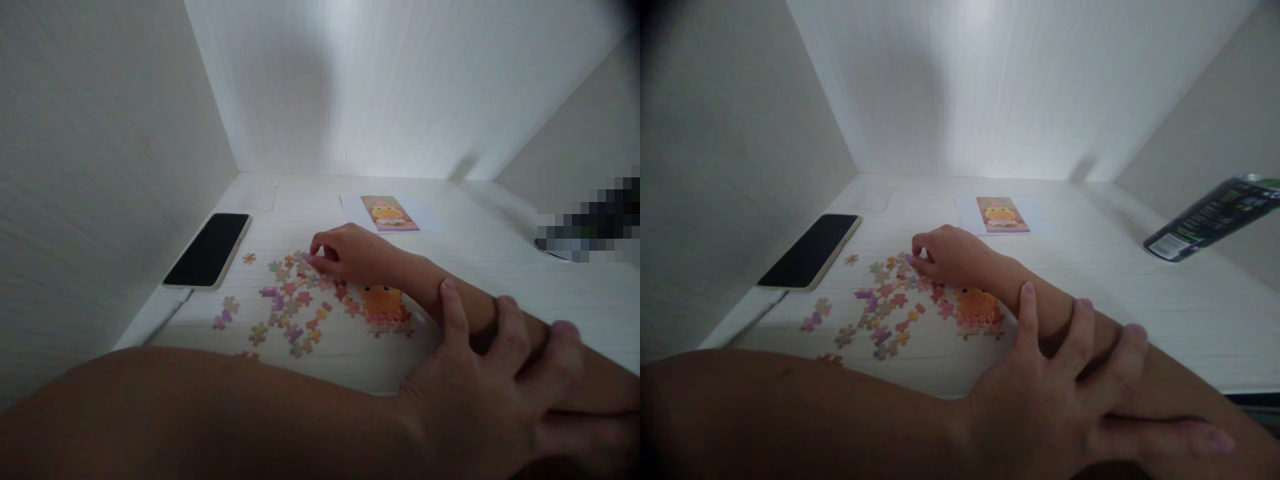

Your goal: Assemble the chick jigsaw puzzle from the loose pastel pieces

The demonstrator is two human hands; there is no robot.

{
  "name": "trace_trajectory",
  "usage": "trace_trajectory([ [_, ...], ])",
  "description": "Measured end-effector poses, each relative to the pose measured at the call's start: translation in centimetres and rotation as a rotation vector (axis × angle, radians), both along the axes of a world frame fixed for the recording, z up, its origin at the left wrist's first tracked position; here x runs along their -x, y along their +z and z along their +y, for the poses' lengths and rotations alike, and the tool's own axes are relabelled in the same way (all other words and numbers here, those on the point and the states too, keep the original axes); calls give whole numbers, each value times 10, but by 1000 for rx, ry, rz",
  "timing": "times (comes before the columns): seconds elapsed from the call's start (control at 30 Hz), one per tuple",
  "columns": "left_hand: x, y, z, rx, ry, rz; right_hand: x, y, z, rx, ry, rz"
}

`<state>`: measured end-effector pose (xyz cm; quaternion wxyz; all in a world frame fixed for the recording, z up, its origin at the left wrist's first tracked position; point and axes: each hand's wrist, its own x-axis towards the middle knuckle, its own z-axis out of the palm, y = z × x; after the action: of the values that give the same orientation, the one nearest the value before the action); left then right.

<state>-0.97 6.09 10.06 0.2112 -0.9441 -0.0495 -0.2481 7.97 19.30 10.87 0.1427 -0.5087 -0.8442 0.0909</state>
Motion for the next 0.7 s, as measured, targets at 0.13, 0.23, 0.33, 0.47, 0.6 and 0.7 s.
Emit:
trace_trajectory([
  [0.13, -1, -1, -1, 11, -18, 11, -1, 1, 1, 2, 5, -13],
  [0.23, -1, -1, 0, 0, -17, 4, -1, 1, 1, 6, -2, 8],
  [0.33, -1, -1, 1, -10, -7, 5, -2, 2, 1, 12, 1, 68],
  [0.47, -3, 2, 2, 13, -12, 58, -3, 2, 2, 103, 21, 173],
  [0.6, -6, 3, 2, 7, -5, 23, -4, 1, 4, 200, 42, 242],
  [0.7, -7, 0, 2, 15, -12, 5, -6, 1, 5, 231, 40, 253],
])
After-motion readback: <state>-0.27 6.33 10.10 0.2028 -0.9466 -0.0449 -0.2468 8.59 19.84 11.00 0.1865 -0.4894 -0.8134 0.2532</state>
